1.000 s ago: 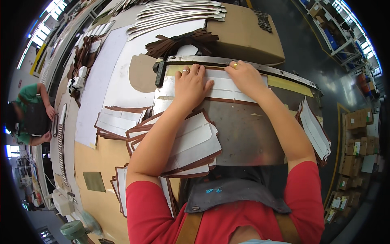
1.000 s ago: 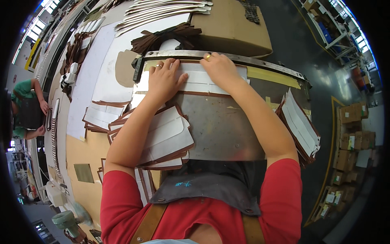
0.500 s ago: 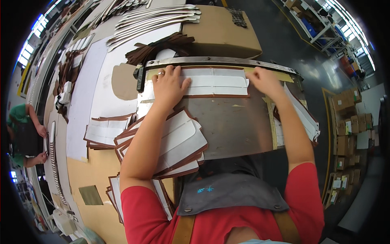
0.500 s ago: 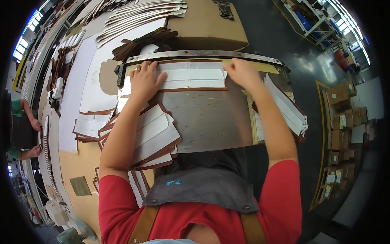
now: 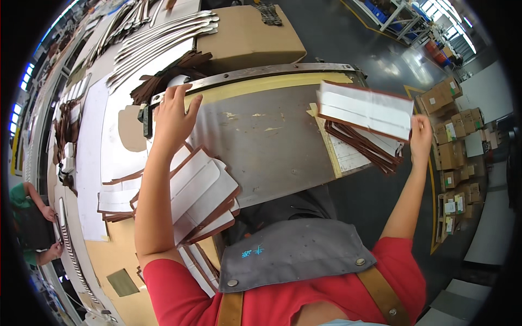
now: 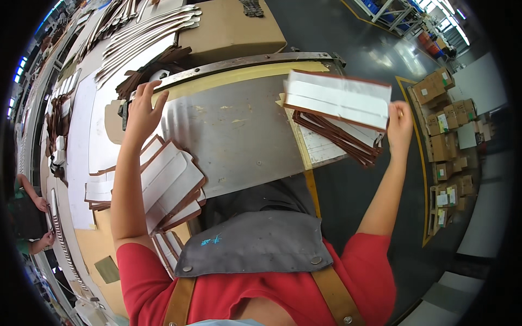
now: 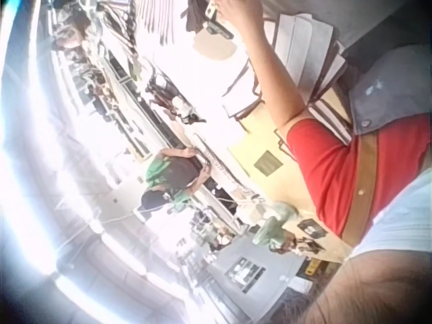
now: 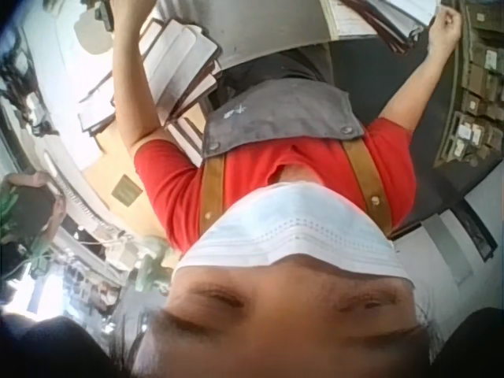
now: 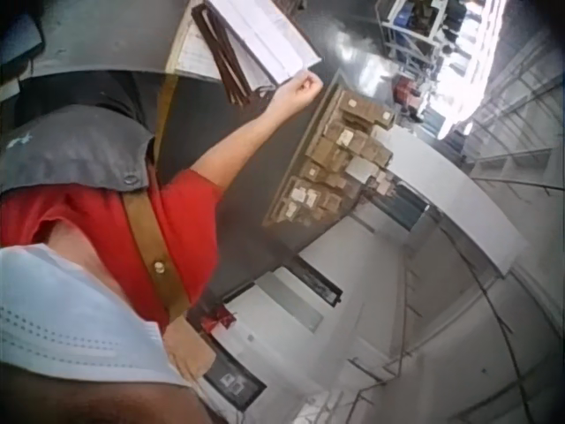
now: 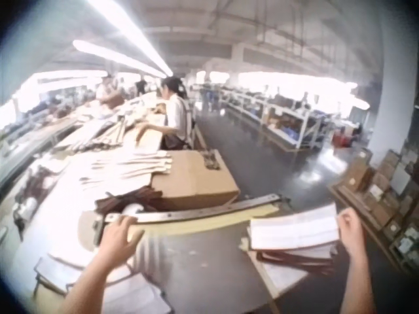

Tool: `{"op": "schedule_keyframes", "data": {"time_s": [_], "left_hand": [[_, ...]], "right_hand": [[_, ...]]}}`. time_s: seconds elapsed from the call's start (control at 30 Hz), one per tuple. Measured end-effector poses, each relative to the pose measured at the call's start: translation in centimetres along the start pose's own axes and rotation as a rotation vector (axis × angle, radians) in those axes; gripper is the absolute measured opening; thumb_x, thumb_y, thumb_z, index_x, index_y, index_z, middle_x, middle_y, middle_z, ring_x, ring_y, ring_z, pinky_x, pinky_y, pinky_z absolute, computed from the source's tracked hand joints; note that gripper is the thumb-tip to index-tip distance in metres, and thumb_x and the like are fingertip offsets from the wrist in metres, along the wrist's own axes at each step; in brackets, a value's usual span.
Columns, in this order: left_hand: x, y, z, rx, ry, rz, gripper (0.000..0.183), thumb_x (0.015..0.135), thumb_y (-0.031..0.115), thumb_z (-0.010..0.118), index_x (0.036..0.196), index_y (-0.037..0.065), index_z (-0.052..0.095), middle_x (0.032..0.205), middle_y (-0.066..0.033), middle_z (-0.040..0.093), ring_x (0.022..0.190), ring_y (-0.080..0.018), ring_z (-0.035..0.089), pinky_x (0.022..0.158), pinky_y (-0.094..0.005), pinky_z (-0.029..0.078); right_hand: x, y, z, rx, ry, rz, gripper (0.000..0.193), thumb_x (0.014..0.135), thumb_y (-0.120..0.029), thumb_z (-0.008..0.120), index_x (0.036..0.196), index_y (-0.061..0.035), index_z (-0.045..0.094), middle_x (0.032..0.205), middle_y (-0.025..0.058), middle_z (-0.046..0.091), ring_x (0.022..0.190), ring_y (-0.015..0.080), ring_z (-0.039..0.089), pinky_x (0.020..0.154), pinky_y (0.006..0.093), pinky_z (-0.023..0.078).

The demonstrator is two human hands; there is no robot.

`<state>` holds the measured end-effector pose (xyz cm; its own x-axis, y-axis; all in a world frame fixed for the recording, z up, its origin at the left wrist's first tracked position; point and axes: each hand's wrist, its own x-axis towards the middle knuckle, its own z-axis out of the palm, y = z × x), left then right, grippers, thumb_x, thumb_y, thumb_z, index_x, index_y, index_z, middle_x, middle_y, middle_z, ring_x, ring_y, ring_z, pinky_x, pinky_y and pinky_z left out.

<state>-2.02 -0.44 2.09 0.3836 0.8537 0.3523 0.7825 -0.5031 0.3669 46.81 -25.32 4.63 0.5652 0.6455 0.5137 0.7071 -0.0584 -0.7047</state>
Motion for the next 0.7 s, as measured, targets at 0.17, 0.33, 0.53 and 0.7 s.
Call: {"op": "schedule_keyframes", "data": {"time_s": [0.17,0.33,0.53,0.7], "left_hand": [[0.0,1.4,-1.3,-0.015,0.004,0.011,0.037,0.091,0.036,0.052,0.116,0.009,0.054,0.119,-0.0133,0.052,0.106,-0.0335,0.053,0.090,-0.0406,0.039],[-2.9,1.8,-3.4,-0.016,0.021,0.081,0.029,0.089,0.030,0.057,0.107,0.007,0.058,0.111,-0.0147,0.056,0.096,-0.0338,0.056,0.083,-0.0394,0.044],[-10.8,4.4,-7.3,-0.194,-0.437,0.000,0.018,0.087,0.020,0.059,0.090,0.003,0.062,0.090,-0.0127,0.060,0.078,-0.0293,0.059,0.070,-0.0379,0.047],[-17.1,6.3,-7.7,-0.322,-0.721,0.197,0.025,0.085,0.023,0.060,0.102,0.005,0.062,0.104,-0.0090,0.060,0.099,-0.0286,0.055,0.086,-0.0387,0.042]], "right_hand": [[-3.2,1.5,-0.8,-0.583,-0.015,0.106,0.017,0.091,-0.021,0.057,0.087,-0.0040,0.055,0.081,0.0043,0.054,0.070,0.0104,0.050,0.065,0.0271,0.042],[-2.7,-7.6,7.9,-0.060,-0.055,-0.166,0.011,0.089,-0.013,0.058,0.089,-0.0017,0.058,0.083,0.0053,0.057,0.073,0.0105,0.054,0.066,0.0265,0.044],[-8.7,-20.2,24.0,0.245,-1.034,-0.159,0.026,0.084,-0.019,0.063,0.105,-0.0044,0.059,0.091,0.0051,0.064,0.072,0.0126,0.057,0.066,0.0276,0.046],[-11.0,-22.5,31.5,0.452,-1.234,0.025,0.026,0.083,-0.006,0.060,0.108,0.0015,0.056,0.083,0.0035,0.058,0.072,0.0087,0.054,0.065,0.0233,0.045]]}}
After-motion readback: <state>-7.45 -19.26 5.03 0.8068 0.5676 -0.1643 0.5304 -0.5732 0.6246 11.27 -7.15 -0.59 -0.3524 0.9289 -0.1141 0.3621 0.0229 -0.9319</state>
